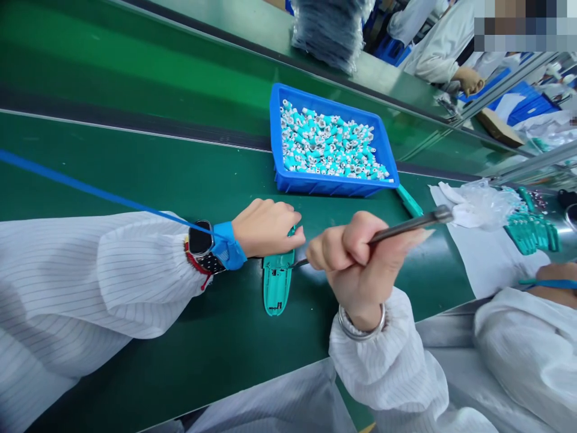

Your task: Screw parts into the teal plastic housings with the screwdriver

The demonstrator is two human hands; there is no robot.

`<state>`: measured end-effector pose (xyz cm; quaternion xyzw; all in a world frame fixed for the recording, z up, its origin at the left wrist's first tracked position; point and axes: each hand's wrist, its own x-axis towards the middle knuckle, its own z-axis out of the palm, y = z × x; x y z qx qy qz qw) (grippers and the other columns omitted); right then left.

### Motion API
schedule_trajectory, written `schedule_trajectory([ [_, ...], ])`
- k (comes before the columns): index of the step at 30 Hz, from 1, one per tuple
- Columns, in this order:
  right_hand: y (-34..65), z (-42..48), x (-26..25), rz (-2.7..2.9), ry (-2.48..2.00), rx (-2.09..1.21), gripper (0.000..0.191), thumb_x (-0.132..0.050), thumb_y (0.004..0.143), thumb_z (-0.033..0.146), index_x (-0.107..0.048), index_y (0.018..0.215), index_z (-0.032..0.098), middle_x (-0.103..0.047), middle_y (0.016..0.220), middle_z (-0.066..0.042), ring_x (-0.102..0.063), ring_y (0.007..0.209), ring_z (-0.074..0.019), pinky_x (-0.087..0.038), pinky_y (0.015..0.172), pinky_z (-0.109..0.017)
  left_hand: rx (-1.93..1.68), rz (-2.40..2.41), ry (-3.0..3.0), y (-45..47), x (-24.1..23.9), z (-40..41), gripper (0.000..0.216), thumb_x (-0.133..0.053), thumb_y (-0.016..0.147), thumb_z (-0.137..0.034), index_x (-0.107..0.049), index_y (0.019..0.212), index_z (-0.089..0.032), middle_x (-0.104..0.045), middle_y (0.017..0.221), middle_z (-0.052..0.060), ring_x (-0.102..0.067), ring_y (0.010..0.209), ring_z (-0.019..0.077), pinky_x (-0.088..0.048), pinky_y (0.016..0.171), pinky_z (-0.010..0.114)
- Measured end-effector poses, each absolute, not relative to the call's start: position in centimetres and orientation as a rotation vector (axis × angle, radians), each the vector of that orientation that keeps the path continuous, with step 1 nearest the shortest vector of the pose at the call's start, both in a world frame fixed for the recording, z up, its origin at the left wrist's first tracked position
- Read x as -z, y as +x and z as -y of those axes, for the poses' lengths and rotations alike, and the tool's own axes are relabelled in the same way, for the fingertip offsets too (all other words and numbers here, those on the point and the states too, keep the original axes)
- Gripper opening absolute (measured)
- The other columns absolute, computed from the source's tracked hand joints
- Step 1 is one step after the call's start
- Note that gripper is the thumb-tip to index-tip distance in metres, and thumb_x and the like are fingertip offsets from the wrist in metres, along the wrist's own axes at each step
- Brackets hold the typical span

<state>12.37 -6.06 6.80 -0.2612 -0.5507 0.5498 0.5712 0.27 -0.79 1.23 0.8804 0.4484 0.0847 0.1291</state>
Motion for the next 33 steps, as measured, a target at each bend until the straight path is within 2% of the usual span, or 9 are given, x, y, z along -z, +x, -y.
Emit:
schedule_trajectory([
  [11, 11.3, 6.1, -6.0, 1.338, -0.584, -1.321, 0.051, -0.030, 0.088, 0.057, -0.017, 0.056, 0.020, -0.007, 0.046, 0.007, -0.008, 0.035, -0.0060, -0.013, 0.035, -0.020, -0.299, -1.290, 2.577, 0.2, -1.1, 0.8, 0.036, -0.035, 0.080, -0.033, -0.064, 0.074, -0.013, -0.065, 0.081, 0.011, -0.062, 0.072, 0.0275, -0.032, 0.053, 0.032],
  [23, 10.3, 6.4, -5.9, 1.428, -0.591, -1.378, 0.054, -0.046, 0.083, 0.055, -0.019, 0.051, 0.019, -0.013, 0.043, 0.007, -0.016, 0.035, -0.0065, -0.014, 0.038, -0.023, -0.352, -1.280, 2.538, 0.0, -1.0, 0.7, 0.035, -0.036, 0.080, -0.034, -0.063, 0.073, -0.014, -0.065, 0.078, 0.010, -0.062, 0.071, 0.0274, -0.033, 0.054, 0.032],
  [29, 11.8, 7.0, -6.8, 1.260, -0.661, -1.237, 0.049, -0.032, 0.090, 0.051, -0.018, 0.055, 0.019, -0.006, 0.046, 0.007, -0.006, 0.037, -0.0061, -0.012, 0.037, -0.022, -0.310, -1.305, 2.549, 0.2, -0.9, 0.5, 0.038, -0.034, 0.079, -0.036, -0.065, 0.077, -0.014, -0.065, 0.081, 0.010, -0.062, 0.075, 0.0274, -0.038, 0.059, 0.034],
  [33, 12.9, 8.7, -7.0, 1.186, -0.705, -1.230, 0.047, -0.031, 0.090, 0.052, -0.018, 0.057, 0.020, -0.004, 0.047, 0.006, -0.003, 0.036, -0.0067, -0.009, 0.034, -0.023, -0.292, -1.312, 2.542, 0.4, -0.9, 0.4, 0.041, -0.033, 0.078, -0.037, -0.067, 0.081, -0.014, -0.065, 0.083, 0.011, -0.061, 0.077, 0.0272, -0.040, 0.063, 0.035],
])
